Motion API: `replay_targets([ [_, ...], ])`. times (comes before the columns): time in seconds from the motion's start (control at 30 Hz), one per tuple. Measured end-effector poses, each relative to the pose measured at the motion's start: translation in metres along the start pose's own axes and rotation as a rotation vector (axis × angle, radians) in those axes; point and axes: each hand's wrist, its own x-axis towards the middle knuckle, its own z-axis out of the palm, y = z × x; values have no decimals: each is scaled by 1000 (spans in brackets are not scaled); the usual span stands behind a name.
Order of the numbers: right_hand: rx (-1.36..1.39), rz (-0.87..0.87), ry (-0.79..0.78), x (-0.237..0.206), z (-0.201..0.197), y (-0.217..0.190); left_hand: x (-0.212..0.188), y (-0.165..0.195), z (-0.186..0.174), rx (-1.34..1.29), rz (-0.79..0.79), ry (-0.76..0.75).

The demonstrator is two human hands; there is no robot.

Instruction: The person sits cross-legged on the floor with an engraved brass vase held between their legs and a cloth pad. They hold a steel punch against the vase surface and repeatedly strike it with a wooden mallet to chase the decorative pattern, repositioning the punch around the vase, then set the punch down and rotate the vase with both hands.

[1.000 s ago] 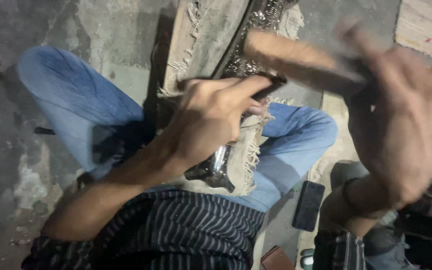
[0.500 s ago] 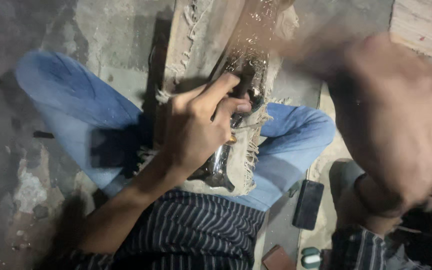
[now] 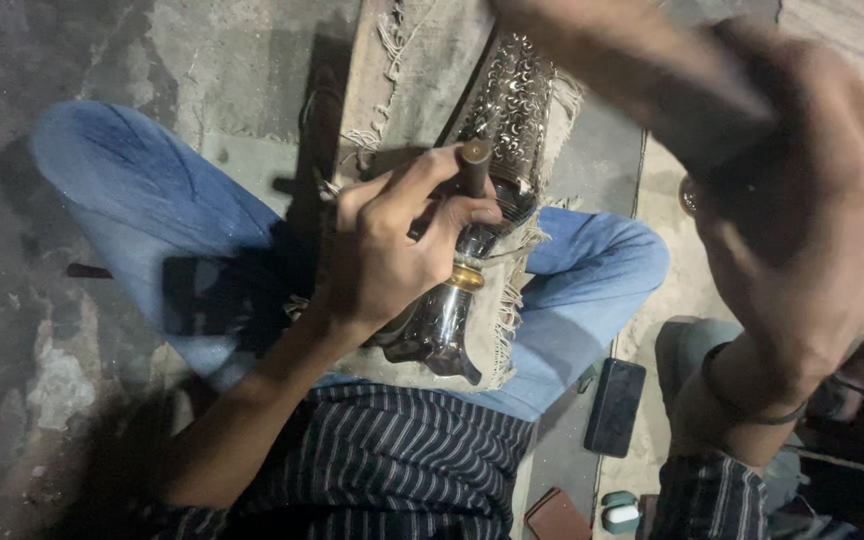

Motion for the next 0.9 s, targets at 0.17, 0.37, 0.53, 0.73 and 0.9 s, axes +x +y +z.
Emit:
replay_targets([
  [0.17, -161, -69, -78, 19, 0, -8, 0, -2, 7, 17, 53, -1],
  [0.37, -337, -91, -49, 28, -14, -21, 3, 2, 3, -42, -21, -70],
  [0.53, -381, 69, -211, 18, -5, -17, 9, -2, 7, -135, -45, -130],
  [0.73, 68, 102, -23, 5, 2, -11, 15, -18, 16, -273, -152, -204],
  [0.9, 78, 138, 59, -4, 2, -5, 26, -27, 18, -214, -32, -275],
])
